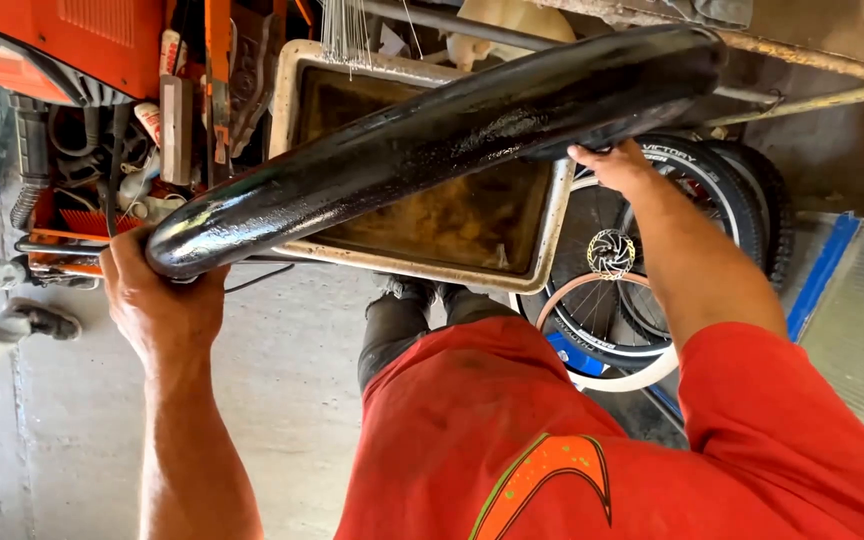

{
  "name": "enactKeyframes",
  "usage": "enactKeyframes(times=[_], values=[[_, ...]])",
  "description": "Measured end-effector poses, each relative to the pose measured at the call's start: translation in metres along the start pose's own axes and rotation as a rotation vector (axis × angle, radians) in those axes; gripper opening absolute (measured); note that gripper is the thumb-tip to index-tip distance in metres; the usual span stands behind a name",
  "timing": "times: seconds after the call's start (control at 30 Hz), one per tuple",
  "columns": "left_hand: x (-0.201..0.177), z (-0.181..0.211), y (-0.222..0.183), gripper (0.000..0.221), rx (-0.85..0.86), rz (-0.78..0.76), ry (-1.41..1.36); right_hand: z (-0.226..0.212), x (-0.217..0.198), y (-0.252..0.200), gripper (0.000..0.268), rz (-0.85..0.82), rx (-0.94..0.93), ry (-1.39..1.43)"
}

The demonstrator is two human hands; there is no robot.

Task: Checking a bicycle inner tube for punctures by submerging it in a water basin and rotating it.

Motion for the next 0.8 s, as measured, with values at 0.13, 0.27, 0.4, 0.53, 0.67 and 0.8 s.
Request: enactKeyframes(times=[0.13,0.27,0.4,0.53,0.67,0.8], values=[[-0.001,0.002,-0.001,0.062,-0.039,-0.008,-0.007,0.007,0.001,0.009,0.079,0.000,0.012,-0.043],[0.001,-0.001,-0.005,0.061,-0.038,0.014,-0.015,0.002,0.000,0.004,0.078,0.018,0.010,-0.034],[0.006,-0.001,-0.008,0.056,-0.004,0.027,-0.086,0.000,0.001,0.000,0.078,0.007,0.040,-0.051],[0.023,-0.020,-0.013,0.051,-0.017,0.210,-0.179,0.036,0.008,0.042,0.070,0.080,-0.313,0.256],[0.022,-0.021,-0.013,0.053,-0.009,0.204,-0.206,0.055,0.015,0.072,0.055,0.094,-0.295,0.241],[0.020,-0.015,-0.014,0.053,-0.032,0.120,-0.146,0.035,0.014,0.038,0.057,0.076,-0.269,0.262]])
Point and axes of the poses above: each hand's wrist, its own y-axis towards the middle knuckle, its own x-axis out of the palm, z = x × y, the point moved 6 cm from there along y, towards the middle knuckle, and after that the axes turned 2 degrees about -x, right-handed, at the moved point
